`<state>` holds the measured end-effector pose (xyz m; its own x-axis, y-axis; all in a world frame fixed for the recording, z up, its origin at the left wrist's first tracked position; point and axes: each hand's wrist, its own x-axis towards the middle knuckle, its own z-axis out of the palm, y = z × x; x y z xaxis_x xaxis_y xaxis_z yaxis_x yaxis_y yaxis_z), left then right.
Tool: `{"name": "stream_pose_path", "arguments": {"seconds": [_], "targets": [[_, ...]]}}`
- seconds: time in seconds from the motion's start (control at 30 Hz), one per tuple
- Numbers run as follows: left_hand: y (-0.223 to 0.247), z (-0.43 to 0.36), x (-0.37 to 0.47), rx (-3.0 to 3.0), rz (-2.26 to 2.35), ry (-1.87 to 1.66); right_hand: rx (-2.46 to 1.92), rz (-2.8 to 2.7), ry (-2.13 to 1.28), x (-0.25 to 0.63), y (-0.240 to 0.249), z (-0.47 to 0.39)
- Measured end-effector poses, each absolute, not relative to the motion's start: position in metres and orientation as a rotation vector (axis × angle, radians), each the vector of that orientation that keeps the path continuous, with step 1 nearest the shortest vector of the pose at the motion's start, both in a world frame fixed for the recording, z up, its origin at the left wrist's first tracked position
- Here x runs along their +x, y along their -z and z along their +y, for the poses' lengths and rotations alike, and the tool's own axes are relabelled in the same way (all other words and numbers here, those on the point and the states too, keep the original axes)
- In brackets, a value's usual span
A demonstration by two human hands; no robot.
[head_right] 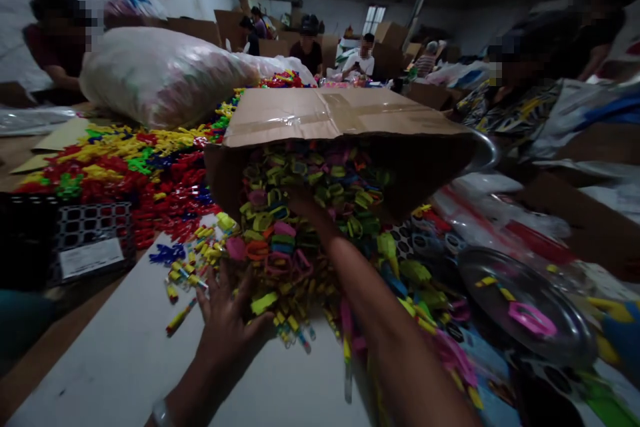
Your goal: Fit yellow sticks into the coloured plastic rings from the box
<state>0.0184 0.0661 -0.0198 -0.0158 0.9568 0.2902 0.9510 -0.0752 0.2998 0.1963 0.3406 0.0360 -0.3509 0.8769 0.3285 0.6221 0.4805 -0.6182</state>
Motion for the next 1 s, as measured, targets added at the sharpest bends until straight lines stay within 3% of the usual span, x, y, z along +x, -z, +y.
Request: {"name": "stream_pose_path", "arguments": {"seconds": [0.37,0.77,0.87,1.0], "targets": [[0.015,0.064,0.015,2.108,2.153,-0.658,-0.973,-2.266,-0.736,0.182,-0.064,0.202],[0.022,0.036,0.003,2.180,1.870,-0.908,-1.321,-2.245,-0.155,0.195,0.006,0.075],[0.009,0.019,0.007,2.007,1.717,-1.057,-1.243,-2.202,-0.174,0.197,-0.015,0.072],[-0.019,-0.002,0.006,1.313,1.521,-1.037,-0.958,-2.275,-0.323,0.203,-0.050,0.049]]}}
